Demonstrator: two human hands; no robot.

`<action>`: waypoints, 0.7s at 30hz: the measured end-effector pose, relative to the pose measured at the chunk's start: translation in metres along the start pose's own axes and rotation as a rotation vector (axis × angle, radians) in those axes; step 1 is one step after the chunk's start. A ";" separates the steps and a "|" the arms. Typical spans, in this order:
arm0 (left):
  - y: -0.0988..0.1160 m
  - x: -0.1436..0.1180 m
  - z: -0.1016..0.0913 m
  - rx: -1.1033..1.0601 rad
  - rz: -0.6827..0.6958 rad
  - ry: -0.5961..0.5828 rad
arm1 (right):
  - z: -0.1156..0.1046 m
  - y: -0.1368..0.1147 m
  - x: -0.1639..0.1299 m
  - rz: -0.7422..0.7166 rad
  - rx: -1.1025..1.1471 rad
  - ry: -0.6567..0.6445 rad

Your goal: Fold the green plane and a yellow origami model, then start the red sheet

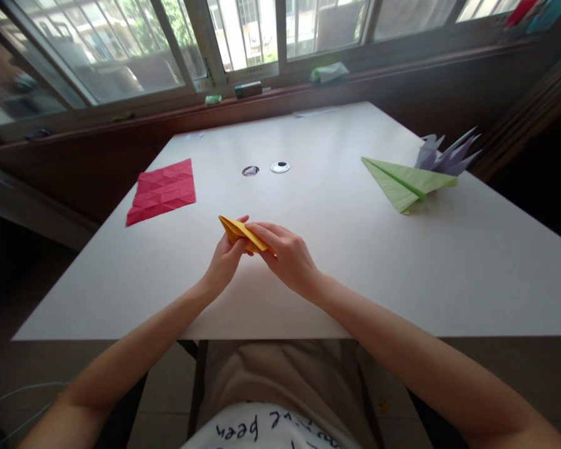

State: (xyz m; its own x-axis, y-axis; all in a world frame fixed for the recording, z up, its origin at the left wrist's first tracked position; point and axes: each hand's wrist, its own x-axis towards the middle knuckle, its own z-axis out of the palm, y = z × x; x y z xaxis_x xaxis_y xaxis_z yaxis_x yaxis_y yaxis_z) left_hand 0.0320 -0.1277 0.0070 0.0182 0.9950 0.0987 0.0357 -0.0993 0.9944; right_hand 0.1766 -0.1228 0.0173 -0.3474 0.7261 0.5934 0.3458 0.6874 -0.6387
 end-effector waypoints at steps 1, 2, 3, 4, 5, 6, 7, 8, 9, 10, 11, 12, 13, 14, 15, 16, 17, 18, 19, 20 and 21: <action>-0.001 -0.001 -0.001 0.014 0.020 -0.010 | 0.000 0.000 0.000 0.002 0.010 0.004; -0.002 -0.001 -0.001 0.026 0.047 -0.027 | 0.000 0.000 0.000 0.013 0.030 0.016; -0.002 -0.002 -0.002 0.039 0.080 -0.047 | 0.000 -0.001 0.000 0.031 0.053 0.031; -0.003 -0.003 -0.002 0.055 0.115 -0.068 | 0.000 -0.001 0.000 0.051 0.076 0.044; -0.003 -0.004 -0.002 0.075 0.149 -0.085 | 0.000 -0.002 -0.001 0.065 0.090 0.049; -0.003 -0.006 -0.002 0.101 0.181 -0.094 | 0.001 -0.002 -0.001 0.067 0.093 0.047; -0.003 -0.007 -0.002 0.132 0.210 -0.093 | 0.001 -0.002 -0.001 0.056 0.086 0.039; -0.003 -0.007 -0.002 0.162 0.233 -0.084 | 0.002 -0.003 -0.002 0.036 0.075 0.030; -0.003 -0.008 -0.001 0.185 0.250 -0.069 | 0.002 -0.003 -0.002 0.012 0.065 0.020; -0.002 -0.008 -0.001 0.198 0.260 -0.053 | 0.003 -0.003 -0.003 -0.004 0.062 0.013; -0.001 -0.008 -0.001 0.203 0.268 -0.034 | 0.003 -0.003 -0.003 -0.008 0.069 0.007; 0.000 -0.008 -0.001 0.200 0.273 -0.017 | 0.003 -0.004 -0.003 0.003 0.090 0.002; 0.001 -0.008 -0.001 0.195 0.279 -0.001 | 0.002 -0.004 -0.002 0.024 0.121 -0.003; 0.002 -0.008 -0.001 0.195 0.287 0.013 | 0.002 -0.005 -0.002 0.052 0.161 -0.005; 0.002 -0.008 -0.001 0.201 0.295 0.026 | 0.001 -0.005 -0.001 0.083 0.207 -0.004; 0.003 -0.008 -0.001 0.213 0.300 0.039 | 0.001 -0.006 -0.001 0.112 0.253 0.000; 0.004 -0.009 -0.002 0.227 0.303 0.049 | 0.000 -0.006 0.000 0.138 0.294 0.007; 0.004 -0.009 -0.002 0.240 0.306 0.055 | 0.000 -0.007 0.000 0.162 0.326 0.014; 0.005 -0.009 -0.001 0.248 0.311 0.056 | 0.000 -0.008 0.001 0.184 0.348 0.022; 0.005 -0.009 -0.001 0.250 0.315 0.052 | 0.001 -0.008 0.001 0.204 0.362 0.027; 0.006 -0.009 -0.001 0.248 0.321 0.040 | 0.001 -0.008 0.001 0.221 0.370 0.029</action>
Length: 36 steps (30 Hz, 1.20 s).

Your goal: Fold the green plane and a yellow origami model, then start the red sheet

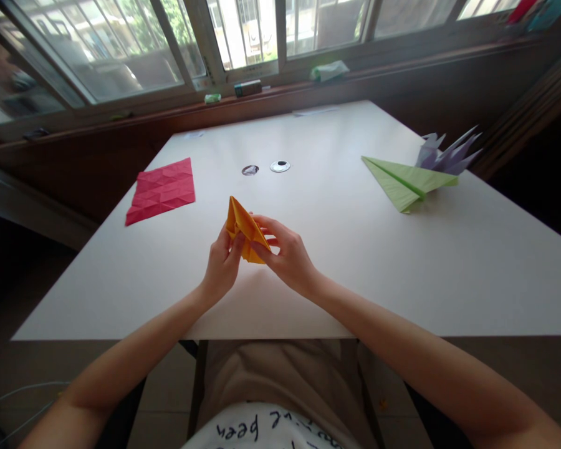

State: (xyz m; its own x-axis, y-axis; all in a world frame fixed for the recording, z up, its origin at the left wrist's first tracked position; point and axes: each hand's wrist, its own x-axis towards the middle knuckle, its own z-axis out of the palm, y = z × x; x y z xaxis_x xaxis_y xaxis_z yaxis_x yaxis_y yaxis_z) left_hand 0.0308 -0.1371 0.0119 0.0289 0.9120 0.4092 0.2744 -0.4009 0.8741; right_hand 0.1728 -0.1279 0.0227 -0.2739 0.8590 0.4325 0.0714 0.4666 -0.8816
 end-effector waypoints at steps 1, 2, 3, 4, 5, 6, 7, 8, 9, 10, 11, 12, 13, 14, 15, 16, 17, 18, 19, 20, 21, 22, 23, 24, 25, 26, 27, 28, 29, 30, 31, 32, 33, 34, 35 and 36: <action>0.000 0.000 0.000 -0.007 0.009 -0.015 | 0.000 0.000 0.000 0.014 0.007 0.001; 0.001 0.000 0.000 -0.014 0.019 -0.033 | 0.000 0.000 0.000 0.024 0.015 0.000; 0.001 0.000 0.000 -0.018 0.031 -0.048 | 0.001 0.000 0.000 0.030 0.022 -0.002; 0.002 0.000 0.000 -0.018 0.045 -0.061 | 0.001 0.000 0.000 0.033 0.027 -0.003; 0.002 0.000 0.000 -0.014 0.058 -0.068 | 0.000 0.000 0.000 0.034 0.029 -0.002; 0.002 -0.001 0.000 -0.006 0.070 -0.070 | 0.000 0.000 0.000 0.033 0.027 0.000; 0.002 -0.001 0.000 0.004 0.078 -0.069 | 0.000 0.000 0.000 0.031 0.021 0.001; 0.002 -0.001 -0.001 0.015 0.083 -0.066 | 0.000 0.000 0.000 0.028 0.010 0.003; 0.002 -0.002 -0.001 0.029 0.085 -0.064 | 0.000 0.000 0.000 0.022 -0.004 0.006; 0.001 -0.002 -0.001 0.042 0.084 -0.062 | 0.000 0.000 -0.001 0.013 -0.022 0.011; 0.001 -0.002 -0.001 0.055 0.082 -0.059 | 0.001 0.000 -0.001 0.004 -0.040 0.017; 0.001 -0.002 -0.002 0.071 0.079 -0.054 | 0.001 -0.001 -0.001 -0.004 -0.057 0.026; 0.001 -0.002 -0.002 0.091 0.075 -0.046 | 0.002 -0.001 -0.001 -0.014 -0.072 0.036; 0.001 -0.003 -0.002 0.113 0.071 -0.035 | 0.003 -0.001 -0.002 -0.022 -0.087 0.046; 0.001 -0.003 -0.002 0.133 0.068 -0.023 | 0.003 -0.002 -0.002 -0.029 -0.102 0.053; 0.001 -0.003 -0.002 0.151 0.066 -0.014 | 0.004 -0.002 -0.002 -0.036 -0.120 0.063; 0.002 -0.003 -0.002 0.165 0.066 -0.008 | 0.004 -0.002 -0.002 -0.042 -0.139 0.074; 0.002 -0.003 -0.002 0.176 0.067 -0.007 | 0.005 -0.002 -0.002 -0.046 -0.156 0.087; 0.002 -0.003 -0.002 0.186 0.068 -0.010 | 0.005 -0.002 -0.003 -0.047 -0.169 0.098; 0.002 -0.003 -0.002 0.198 0.071 -0.014 | 0.005 -0.002 -0.003 -0.047 -0.176 0.109; 0.002 -0.003 -0.001 0.212 0.073 -0.022 | 0.005 -0.001 -0.003 -0.049 -0.178 0.121; 0.002 -0.002 -0.001 0.229 0.073 -0.031 | 0.005 -0.001 -0.003 -0.049 -0.182 0.131; 0.002 -0.002 -0.001 0.247 0.073 -0.039 | 0.005 -0.001 -0.003 -0.050 -0.190 0.140; 0.002 -0.002 0.000 0.263 0.074 -0.048 | 0.005 -0.001 -0.003 -0.054 -0.203 0.149; 0.002 -0.002 0.000 0.272 0.076 -0.056 | 0.005 -0.001 -0.003 -0.056 -0.218 0.158; 0.002 -0.002 0.000 0.273 0.077 -0.062 | 0.005 -0.001 -0.003 -0.057 -0.230 0.164; 0.001 -0.001 0.001 0.268 0.081 -0.066 | 0.005 -0.001 -0.003 -0.058 -0.236 0.166; 0.001 -0.001 0.001 0.258 0.086 -0.067 | 0.005 -0.001 -0.003 -0.061 -0.238 0.164; 0.001 -0.001 0.001 0.248 0.090 -0.070 | 0.005 -0.001 -0.003 -0.062 -0.239 0.159; 0.001 -0.001 0.001 0.241 0.094 -0.071 | 0.005 0.000 -0.003 -0.061 -0.242 0.154; 0.001 -0.001 0.001 0.240 0.098 -0.072 | 0.006 0.000 -0.003 -0.060 -0.248 0.149; 0.001 -0.002 0.001 0.244 0.101 -0.073 | 0.006 0.000 -0.004 -0.058 -0.254 0.145; 0.001 -0.002 0.001 0.250 0.101 -0.072 | 0.006 0.000 -0.004 -0.057 -0.257 0.145; 0.002 -0.002 0.001 0.254 0.100 -0.071 | 0.007 0.000 -0.005 -0.062 -0.254 0.148; 0.002 -0.002 0.001 0.255 0.099 -0.071 | 0.007 0.001 -0.005 -0.075 -0.245 0.151; 0.003 -0.002 0.001 0.251 0.098 -0.069 | 0.007 0.000 -0.006 -0.092 -0.236 0.150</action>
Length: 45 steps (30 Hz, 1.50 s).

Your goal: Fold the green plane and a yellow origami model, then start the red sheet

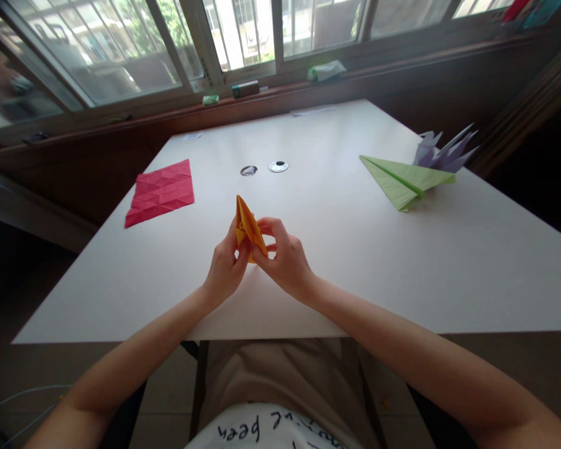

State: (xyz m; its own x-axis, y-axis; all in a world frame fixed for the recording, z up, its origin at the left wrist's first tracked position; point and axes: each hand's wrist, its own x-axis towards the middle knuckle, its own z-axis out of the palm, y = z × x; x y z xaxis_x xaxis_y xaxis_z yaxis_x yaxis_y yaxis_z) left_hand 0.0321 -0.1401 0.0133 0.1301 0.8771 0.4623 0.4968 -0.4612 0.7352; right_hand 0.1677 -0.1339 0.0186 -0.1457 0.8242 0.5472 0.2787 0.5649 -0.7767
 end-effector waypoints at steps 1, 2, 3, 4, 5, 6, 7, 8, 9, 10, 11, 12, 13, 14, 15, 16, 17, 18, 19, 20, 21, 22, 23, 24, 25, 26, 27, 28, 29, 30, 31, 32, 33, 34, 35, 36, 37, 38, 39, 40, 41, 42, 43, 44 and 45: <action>0.000 0.000 0.000 -0.007 -0.004 0.005 | 0.000 0.000 0.000 -0.022 0.010 -0.008; 0.001 0.000 -0.001 -0.017 -0.007 0.013 | -0.001 0.000 0.000 -0.052 0.020 -0.026; 0.001 0.000 -0.001 -0.032 -0.013 0.024 | -0.002 -0.001 0.000 -0.086 0.027 -0.057; 0.000 0.000 -0.002 -0.050 -0.023 0.040 | -0.004 -0.001 0.001 -0.123 0.033 -0.100; 0.000 0.001 -0.002 -0.068 -0.035 0.059 | -0.007 -0.001 0.002 -0.160 0.042 -0.151; 0.000 0.001 -0.002 -0.087 -0.049 0.077 | -0.009 -0.001 0.003 -0.190 0.056 -0.205; -0.001 0.001 -0.003 -0.104 -0.061 0.094 | -0.012 -0.001 0.004 -0.208 0.078 -0.258; -0.002 0.001 -0.003 -0.119 -0.070 0.111 | -0.014 -0.001 0.006 -0.215 0.105 -0.303; -0.002 0.002 -0.003 -0.132 -0.075 0.125 | -0.017 -0.001 0.007 -0.212 0.138 -0.338; -0.003 0.002 -0.002 -0.143 -0.077 0.137 | -0.019 0.000 0.008 -0.204 0.173 -0.362; -0.003 0.002 -0.002 -0.154 -0.078 0.148 | -0.020 0.001 0.009 -0.198 0.207 -0.376; -0.004 0.002 -0.002 -0.166 -0.076 0.161 | -0.021 0.002 0.009 -0.195 0.239 -0.378; -0.005 0.003 -0.001 -0.177 -0.077 0.176 | -0.022 0.003 0.009 -0.192 0.266 -0.370; -0.006 0.003 0.000 -0.187 -0.080 0.191 | -0.022 0.004 0.009 -0.185 0.291 -0.351; -0.007 0.003 0.000 -0.198 -0.089 0.205 | -0.022 0.004 0.009 -0.174 0.310 -0.326; -0.008 0.003 0.001 -0.212 -0.099 0.213 | -0.022 0.005 0.008 -0.161 0.320 -0.296; -0.009 0.003 0.001 -0.225 -0.110 0.215 | -0.022 0.005 0.008 -0.148 0.318 -0.264; -0.009 0.003 0.002 -0.235 -0.116 0.212 | -0.021 0.005 0.008 -0.139 0.303 -0.238; -0.009 0.003 0.002 -0.242 -0.116 0.205 | -0.021 0.004 0.008 -0.139 0.275 -0.220; -0.009 0.003 0.003 -0.247 -0.109 0.194 | -0.021 0.003 0.009 -0.147 0.238 -0.212; -0.008 0.003 0.003 -0.248 -0.100 0.180 | -0.021 0.003 0.009 -0.163 0.196 -0.213; -0.008 0.003 0.003 -0.245 -0.088 0.164 | -0.020 0.002 0.009 -0.184 0.155 -0.220; -0.007 0.003 0.003 -0.241 -0.081 0.147 | -0.020 0.002 0.010 -0.207 0.119 -0.231; -0.007 0.003 0.003 -0.234 -0.076 0.130 | -0.019 0.002 0.010 -0.229 0.088 -0.243; -0.006 0.003 0.003 -0.223 -0.072 0.115 | -0.019 0.002 0.011 -0.246 0.061 -0.252; -0.006 0.003 0.003 -0.211 -0.068 0.105 | -0.018 0.002 0.011 -0.256 0.039 -0.256; -0.006 0.003 0.003 -0.202 -0.063 0.098 | -0.018 0.002 0.011 -0.258 0.024 -0.255; -0.006 0.002 0.003 -0.196 -0.059 0.090 | -0.017 0.002 0.012 -0.253 0.019 -0.249; -0.007 0.002 0.003 -0.194 -0.057 0.083 | -0.017 0.003 0.012 -0.241 0.022 -0.242; -0.007 0.002 0.003 -0.192 -0.054 0.077 | -0.017 0.002 0.012 -0.226 0.031 -0.235; -0.007 0.002 0.003 -0.190 -0.051 0.073 | -0.016 0.002 0.013 -0.207 0.043 -0.229; -0.007 0.001 0.003 -0.184 -0.046 0.070 | -0.016 0.002 0.013 -0.188 0.053 -0.226; -0.007 0.001 0.003 -0.174 -0.038 0.068 | -0.016 0.001 0.013 -0.171 0.059 -0.224; -0.008 0.000 0.003 -0.162 -0.027 0.068 | -0.016 0.001 0.013 -0.157 0.062 -0.224; -0.008 0.000 0.003 -0.147 -0.012 0.068 | -0.015 0.001 0.012 -0.146 0.063 -0.224; -0.008 -0.001 0.004 -0.132 0.004 0.066 | -0.015 0.001 0.012 -0.136 0.064 -0.222; -0.008 -0.001 0.004 -0.117 0.022 0.064 | -0.014 0.001 0.011 -0.129 0.065 -0.219; -0.008 -0.002 0.004 -0.102 0.041 0.059 | -0.014 0.001 0.011 -0.122 0.066 -0.213; -0.008 -0.002 0.004 -0.087 0.060 0.052 | -0.013 0.000 0.010 -0.114 0.068 -0.206; -0.007 -0.002 0.005 -0.073 0.077 0.043 | -0.012 0.000 0.010 -0.104 0.071 -0.199; -0.007 -0.003 0.005 -0.062 0.093 0.034 | -0.012 0.000 0.010 -0.094 0.075 -0.190; -0.007 -0.003 0.005 -0.052 0.108 0.025 | -0.011 -0.001 0.010 -0.081 0.079 -0.180; -0.007 -0.003 0.006 -0.044 0.124 0.017 | -0.011 -0.002 0.010 -0.065 0.081 -0.170; -0.007 -0.003 0.006 -0.038 0.143 0.011 | -0.011 -0.002 0.010 -0.047 0.082 -0.160; -0.007 -0.003 0.006 -0.031 0.167 0.010 | -0.011 -0.002 0.010 -0.028 0.082 -0.150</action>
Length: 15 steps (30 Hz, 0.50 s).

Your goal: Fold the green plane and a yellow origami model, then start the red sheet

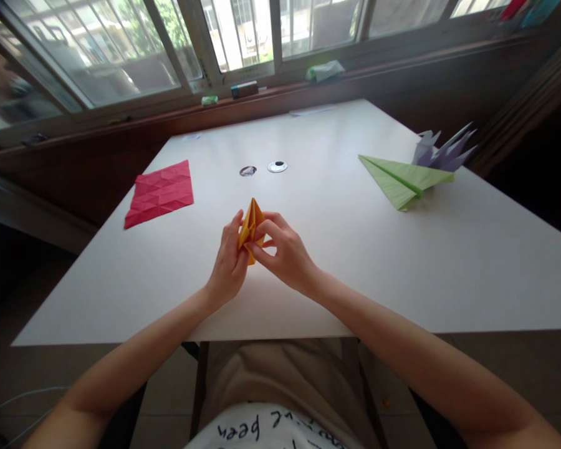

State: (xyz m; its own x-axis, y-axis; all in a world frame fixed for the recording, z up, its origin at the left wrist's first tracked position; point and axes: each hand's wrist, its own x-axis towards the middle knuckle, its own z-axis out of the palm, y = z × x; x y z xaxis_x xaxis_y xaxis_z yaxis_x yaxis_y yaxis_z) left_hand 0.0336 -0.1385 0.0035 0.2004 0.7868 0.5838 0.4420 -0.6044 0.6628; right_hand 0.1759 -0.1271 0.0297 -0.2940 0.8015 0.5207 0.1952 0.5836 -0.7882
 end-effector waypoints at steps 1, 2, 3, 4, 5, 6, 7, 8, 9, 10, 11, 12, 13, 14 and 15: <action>0.000 0.000 0.000 0.005 0.022 -0.002 | 0.000 0.000 0.000 0.019 0.002 0.010; 0.000 0.000 0.001 0.009 0.040 -0.005 | -0.001 -0.001 0.001 0.036 0.004 0.019; 0.000 0.000 0.001 0.012 0.053 -0.005 | -0.001 -0.001 0.001 0.050 0.008 0.025; 0.000 0.000 0.001 0.012 0.059 -0.004 | -0.002 -0.001 0.001 0.059 0.012 0.031; 0.000 0.000 0.001 0.011 0.057 0.000 | -0.002 -0.002 0.001 0.060 0.015 0.034; 0.000 0.001 0.001 0.008 0.051 0.007 | -0.003 -0.002 0.001 0.054 0.021 0.035; 0.000 0.001 0.001 0.005 0.044 0.016 | -0.003 -0.002 0.001 0.042 0.027 0.032; 0.000 0.001 0.000 0.002 0.036 0.026 | -0.004 -0.003 0.001 0.026 0.032 0.028; 0.000 0.002 -0.001 -0.003 0.024 0.033 | -0.004 -0.003 0.000 0.010 0.037 0.021; 0.000 0.002 -0.001 -0.011 0.009 0.037 | -0.005 -0.003 0.000 -0.004 0.042 0.010; 0.000 0.003 -0.002 -0.022 -0.009 0.039 | -0.006 -0.002 0.001 -0.016 0.045 -0.007; 0.000 0.003 -0.003 -0.036 -0.033 0.043 | -0.007 -0.002 0.001 -0.027 0.045 -0.031; 0.000 0.003 -0.003 -0.052 -0.062 0.050 | -0.008 -0.001 0.001 -0.036 0.042 -0.059; -0.001 0.003 -0.003 -0.068 -0.094 0.059 | -0.009 0.001 0.002 -0.045 0.037 -0.090; -0.001 0.003 -0.004 -0.085 -0.128 0.070 | -0.010 0.002 0.003 -0.055 0.028 -0.122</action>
State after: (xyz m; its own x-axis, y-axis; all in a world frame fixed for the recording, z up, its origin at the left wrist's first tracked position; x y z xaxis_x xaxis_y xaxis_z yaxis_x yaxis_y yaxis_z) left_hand 0.0306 -0.1359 0.0066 0.0847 0.8492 0.5212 0.3841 -0.5105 0.7693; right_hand 0.1851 -0.1219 0.0332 -0.4155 0.7454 0.5213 0.1502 0.6214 -0.7689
